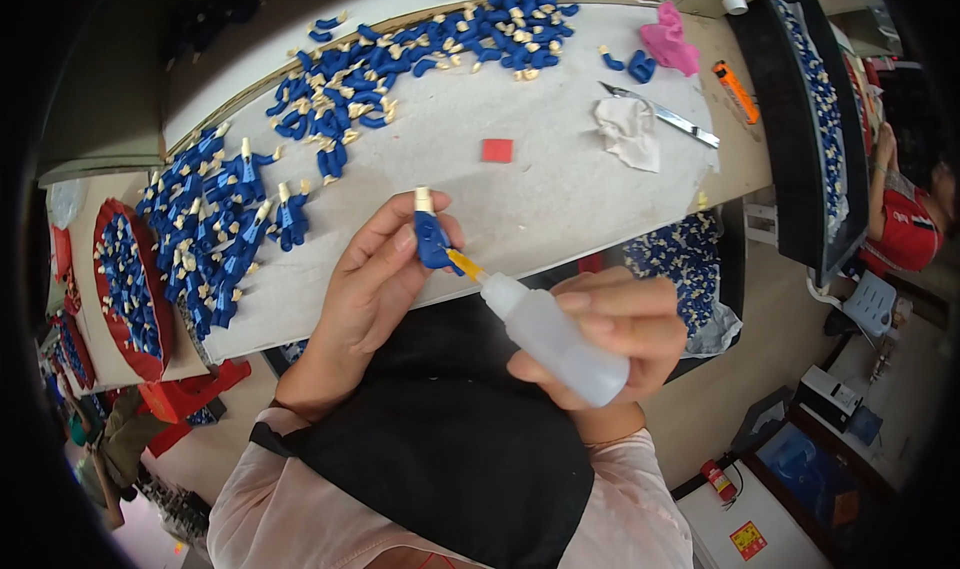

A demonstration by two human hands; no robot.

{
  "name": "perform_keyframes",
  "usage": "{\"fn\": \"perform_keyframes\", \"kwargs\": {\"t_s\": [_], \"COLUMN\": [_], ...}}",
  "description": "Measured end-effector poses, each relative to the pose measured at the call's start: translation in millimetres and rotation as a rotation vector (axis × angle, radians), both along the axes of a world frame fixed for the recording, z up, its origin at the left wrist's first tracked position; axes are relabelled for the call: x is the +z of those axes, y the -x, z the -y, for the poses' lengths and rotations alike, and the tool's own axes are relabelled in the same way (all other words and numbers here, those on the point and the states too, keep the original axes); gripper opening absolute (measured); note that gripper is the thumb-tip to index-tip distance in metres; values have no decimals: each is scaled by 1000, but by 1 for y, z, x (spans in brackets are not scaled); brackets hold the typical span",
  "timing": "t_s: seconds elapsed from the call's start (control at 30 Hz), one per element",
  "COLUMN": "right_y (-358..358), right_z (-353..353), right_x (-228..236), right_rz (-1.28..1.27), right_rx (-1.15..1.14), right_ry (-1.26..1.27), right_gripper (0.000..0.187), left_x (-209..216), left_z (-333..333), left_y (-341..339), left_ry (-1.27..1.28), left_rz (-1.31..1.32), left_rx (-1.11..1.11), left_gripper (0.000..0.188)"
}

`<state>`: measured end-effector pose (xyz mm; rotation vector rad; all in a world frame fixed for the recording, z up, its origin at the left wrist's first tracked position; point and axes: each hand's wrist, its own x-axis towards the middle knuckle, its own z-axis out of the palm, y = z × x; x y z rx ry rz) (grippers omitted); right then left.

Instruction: The person assembles small figurines by applying glue from a glue bottle to blue figurine bodies and attaching tan figurine heads to them.

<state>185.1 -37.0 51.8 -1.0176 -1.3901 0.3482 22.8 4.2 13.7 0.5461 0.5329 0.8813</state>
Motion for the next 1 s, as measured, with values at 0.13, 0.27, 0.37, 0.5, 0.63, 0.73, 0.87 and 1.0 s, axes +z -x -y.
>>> {"fn": "perform_keyframes", "kwargs": {"t_s": [0.13,0.27,0.37,0.5,0.63,0.73,0.87,1.0], "right_y": [-25,-61,-100,-88,-86,-83,-57,-20], "right_z": [-20,-66,-107,-137,-144,-139,-98,-54], "right_x": [3,2,-22,-21,-22,-20,-4,2], "right_rz": [-342,-238,205,712,874,775,221,-353], "right_rx": [55,20,-95,-287,-318,-211,49,281], "right_ry": [147,469,365,392,515,371,430,369], "right_gripper": [34,22,23,28,29,26,17,14], "left_x": [-1,-4,-2,-3,-4,-3,-6,-1], "left_z": [-3,-4,-2,0,-1,-1,-2,-3], "left_y": [5,9,7,7,9,11,10,6], "left_ry": [60,55,54,37,50,63,43,90], "left_rz": [83,92,95,84,84,78,108,130], "left_rx": [48,52,49,69,68,66,47,34], "left_gripper": [31,31,30,30,30,30,30,31]}}
